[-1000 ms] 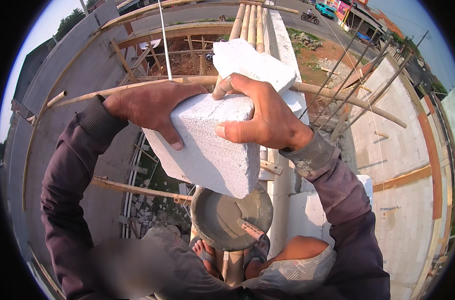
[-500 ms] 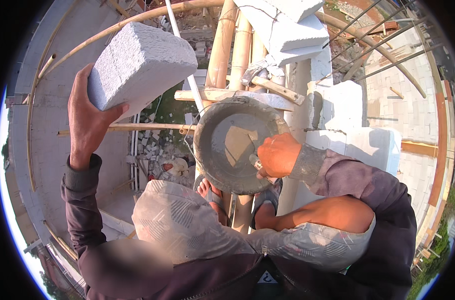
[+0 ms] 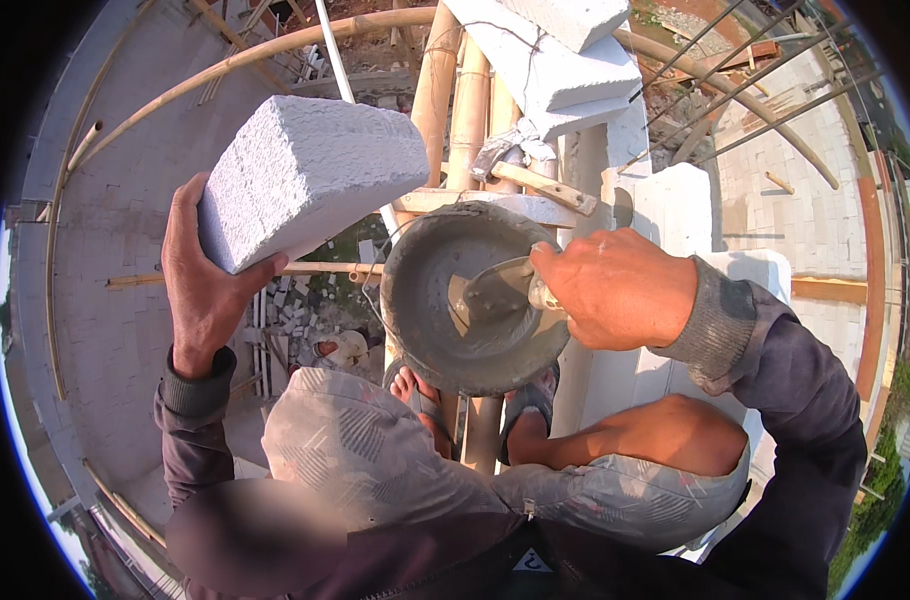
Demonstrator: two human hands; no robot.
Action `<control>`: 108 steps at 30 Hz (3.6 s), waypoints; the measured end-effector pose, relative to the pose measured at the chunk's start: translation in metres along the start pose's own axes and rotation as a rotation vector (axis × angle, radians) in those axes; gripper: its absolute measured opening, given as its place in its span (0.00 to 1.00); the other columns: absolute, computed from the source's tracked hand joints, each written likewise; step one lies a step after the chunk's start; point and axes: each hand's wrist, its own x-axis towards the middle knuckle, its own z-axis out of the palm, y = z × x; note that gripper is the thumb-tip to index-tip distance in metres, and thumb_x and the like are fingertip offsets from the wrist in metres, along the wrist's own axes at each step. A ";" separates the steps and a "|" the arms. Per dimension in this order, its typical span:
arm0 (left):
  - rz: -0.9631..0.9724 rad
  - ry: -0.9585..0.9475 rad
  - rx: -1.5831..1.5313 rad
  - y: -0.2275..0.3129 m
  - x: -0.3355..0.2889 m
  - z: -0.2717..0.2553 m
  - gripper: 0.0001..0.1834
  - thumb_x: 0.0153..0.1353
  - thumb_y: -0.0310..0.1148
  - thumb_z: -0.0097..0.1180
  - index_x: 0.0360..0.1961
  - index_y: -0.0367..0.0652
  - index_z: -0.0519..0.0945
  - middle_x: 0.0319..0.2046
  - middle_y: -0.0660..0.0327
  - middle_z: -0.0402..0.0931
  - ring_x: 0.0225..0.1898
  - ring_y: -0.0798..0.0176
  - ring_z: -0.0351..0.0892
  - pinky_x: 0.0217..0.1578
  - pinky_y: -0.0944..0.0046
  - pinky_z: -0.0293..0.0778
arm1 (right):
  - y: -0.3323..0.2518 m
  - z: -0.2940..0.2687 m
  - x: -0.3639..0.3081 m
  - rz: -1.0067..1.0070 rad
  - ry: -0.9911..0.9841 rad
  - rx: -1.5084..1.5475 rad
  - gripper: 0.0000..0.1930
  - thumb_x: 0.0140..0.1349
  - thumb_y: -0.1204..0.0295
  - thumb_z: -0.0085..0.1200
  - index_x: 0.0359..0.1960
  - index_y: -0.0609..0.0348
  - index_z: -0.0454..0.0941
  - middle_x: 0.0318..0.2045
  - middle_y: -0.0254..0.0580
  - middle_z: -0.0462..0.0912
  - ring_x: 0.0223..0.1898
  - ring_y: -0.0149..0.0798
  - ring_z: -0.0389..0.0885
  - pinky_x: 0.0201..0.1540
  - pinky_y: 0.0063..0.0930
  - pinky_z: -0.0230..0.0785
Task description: The person measures a white block with a tape measure, breaks it with a hammer, and places it on a bamboo scaffold. They then scoop mortar from a bucket with a trowel and apply it to the block before positioning it on the scaffold.
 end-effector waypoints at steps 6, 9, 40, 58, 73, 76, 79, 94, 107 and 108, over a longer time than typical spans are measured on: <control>0.023 0.008 -0.096 0.002 -0.011 0.004 0.48 0.32 0.34 0.79 0.59 0.40 0.70 0.49 0.54 0.75 0.52 0.53 0.77 0.55 0.53 0.71 | 0.016 -0.061 -0.053 0.057 0.017 0.040 0.16 0.54 0.66 0.60 0.40 0.64 0.81 0.39 0.55 0.83 0.45 0.56 0.79 0.50 0.47 0.71; 0.004 0.017 -0.188 0.002 -0.015 0.005 0.48 0.32 0.33 0.79 0.59 0.39 0.70 0.48 0.54 0.75 0.51 0.55 0.77 0.55 0.54 0.71 | 0.033 -0.081 -0.074 0.079 -0.034 0.313 0.17 0.54 0.61 0.61 0.36 0.64 0.82 0.30 0.51 0.82 0.34 0.52 0.80 0.39 0.40 0.71; -0.182 0.143 -1.021 0.007 -0.029 0.045 0.57 0.28 0.36 0.82 0.64 0.36 0.66 0.53 0.60 0.73 0.58 0.61 0.72 0.63 0.59 0.66 | -0.004 -0.082 -0.079 -0.233 0.940 0.540 0.22 0.57 0.65 0.64 0.48 0.70 0.79 0.28 0.37 0.82 0.26 0.29 0.76 0.31 0.23 0.69; -0.198 0.338 -1.009 -0.017 -0.033 0.019 0.49 0.31 0.37 0.82 0.58 0.32 0.72 0.47 0.55 0.79 0.49 0.57 0.80 0.55 0.58 0.75 | 0.057 0.012 -0.057 0.066 0.049 1.188 0.19 0.70 0.58 0.54 0.40 0.66 0.81 0.18 0.27 0.70 0.20 0.22 0.63 0.23 0.21 0.54; 0.651 0.123 -0.064 0.128 0.102 -0.002 0.44 0.35 0.37 0.78 0.56 0.38 0.72 0.46 0.52 0.75 0.52 0.48 0.75 0.56 0.49 0.65 | -0.051 -0.131 -0.080 -0.155 1.002 -0.331 0.47 0.48 0.63 0.72 0.68 0.67 0.62 0.60 0.64 0.71 0.61 0.59 0.73 0.64 0.47 0.64; 0.899 0.133 0.053 0.163 0.133 0.014 0.42 0.38 0.39 0.77 0.55 0.38 0.73 0.45 0.55 0.77 0.51 0.50 0.78 0.56 0.46 0.67 | -0.038 -0.134 -0.060 0.089 0.812 -0.312 0.53 0.46 0.62 0.73 0.72 0.67 0.56 0.60 0.67 0.71 0.60 0.63 0.74 0.63 0.49 0.66; 1.006 0.052 0.038 0.193 0.161 0.036 0.45 0.34 0.37 0.79 0.57 0.38 0.73 0.47 0.54 0.79 0.54 0.50 0.78 0.58 0.46 0.68 | -0.006 -0.118 -0.057 0.176 0.907 -0.360 0.48 0.46 0.66 0.66 0.69 0.76 0.57 0.45 0.67 0.80 0.52 0.61 0.80 0.58 0.47 0.72; 0.725 -0.945 0.512 0.221 0.188 0.266 0.22 0.57 0.23 0.48 0.51 0.46 0.84 0.51 0.50 0.82 0.52 0.46 0.83 0.50 0.50 0.78 | 0.088 -0.041 -0.109 0.779 0.869 0.182 0.41 0.44 0.68 0.64 0.65 0.68 0.69 0.48 0.67 0.82 0.47 0.57 0.84 0.52 0.37 0.75; 0.874 -0.982 0.320 0.235 0.096 0.424 0.20 0.63 0.27 0.50 0.56 0.54 0.81 0.48 0.57 0.83 0.52 0.49 0.83 0.47 0.46 0.78 | 0.130 0.001 -0.099 0.772 1.136 0.423 0.38 0.48 0.64 0.66 0.64 0.67 0.73 0.48 0.63 0.84 0.48 0.49 0.86 0.52 0.33 0.74; 0.866 -0.976 0.290 0.227 0.096 0.423 0.20 0.63 0.28 0.50 0.55 0.54 0.81 0.48 0.57 0.83 0.51 0.49 0.83 0.47 0.47 0.79 | 0.131 0.003 -0.095 0.798 1.120 0.440 0.39 0.48 0.64 0.66 0.64 0.67 0.73 0.48 0.62 0.84 0.48 0.49 0.85 0.52 0.33 0.74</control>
